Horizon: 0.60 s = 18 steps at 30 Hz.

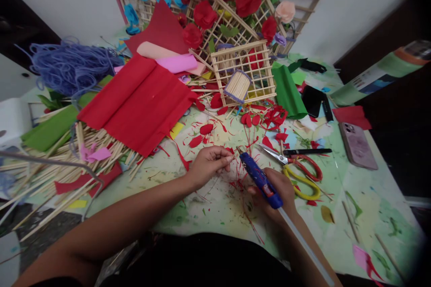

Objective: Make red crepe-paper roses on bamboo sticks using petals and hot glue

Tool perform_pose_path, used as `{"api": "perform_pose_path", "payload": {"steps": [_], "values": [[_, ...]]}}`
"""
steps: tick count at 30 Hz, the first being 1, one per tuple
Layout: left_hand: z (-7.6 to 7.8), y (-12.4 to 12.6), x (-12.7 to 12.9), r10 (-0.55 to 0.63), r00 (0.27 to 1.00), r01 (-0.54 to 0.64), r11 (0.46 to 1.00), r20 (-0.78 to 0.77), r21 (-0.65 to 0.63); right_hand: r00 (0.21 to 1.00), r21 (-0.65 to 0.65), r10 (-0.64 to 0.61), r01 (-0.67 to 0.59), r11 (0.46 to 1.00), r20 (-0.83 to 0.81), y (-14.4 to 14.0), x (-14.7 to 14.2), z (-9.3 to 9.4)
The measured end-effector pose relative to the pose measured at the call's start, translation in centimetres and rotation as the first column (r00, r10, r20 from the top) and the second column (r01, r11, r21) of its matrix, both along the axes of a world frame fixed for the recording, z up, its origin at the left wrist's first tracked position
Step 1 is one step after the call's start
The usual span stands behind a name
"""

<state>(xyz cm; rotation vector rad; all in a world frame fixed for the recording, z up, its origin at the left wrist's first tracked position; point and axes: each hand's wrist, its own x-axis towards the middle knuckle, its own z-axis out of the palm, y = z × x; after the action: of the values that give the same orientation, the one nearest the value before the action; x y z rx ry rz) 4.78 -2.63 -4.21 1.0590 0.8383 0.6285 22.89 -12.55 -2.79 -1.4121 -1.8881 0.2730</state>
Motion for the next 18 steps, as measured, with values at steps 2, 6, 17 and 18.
{"api": "perform_pose_path", "payload": {"steps": [2,6,17,18], "values": [[0.01,-0.01,0.03,-0.002,1.000,0.002,1.000,0.013,-0.003,0.999,-0.027,0.038,-0.038,0.999,-0.011,0.03,-0.09,-0.08],[0.12,0.04,0.09,-0.003,1.000,0.003,1.000,0.014,-0.006,0.998,-0.003,0.048,-0.048,0.999,-0.036,-0.07,-0.07,0.02],[0.08,-0.06,0.27,-0.008,0.989,0.037,0.979,0.147,-0.199,0.999,0.035,0.019,-0.018,0.999,-0.032,0.00,0.06,0.06],[0.18,-0.09,0.30,-0.001,0.985,0.044,0.969,0.172,-0.244,0.999,0.030,0.011,-0.010,0.999,-0.031,0.01,0.05,0.10]]}}
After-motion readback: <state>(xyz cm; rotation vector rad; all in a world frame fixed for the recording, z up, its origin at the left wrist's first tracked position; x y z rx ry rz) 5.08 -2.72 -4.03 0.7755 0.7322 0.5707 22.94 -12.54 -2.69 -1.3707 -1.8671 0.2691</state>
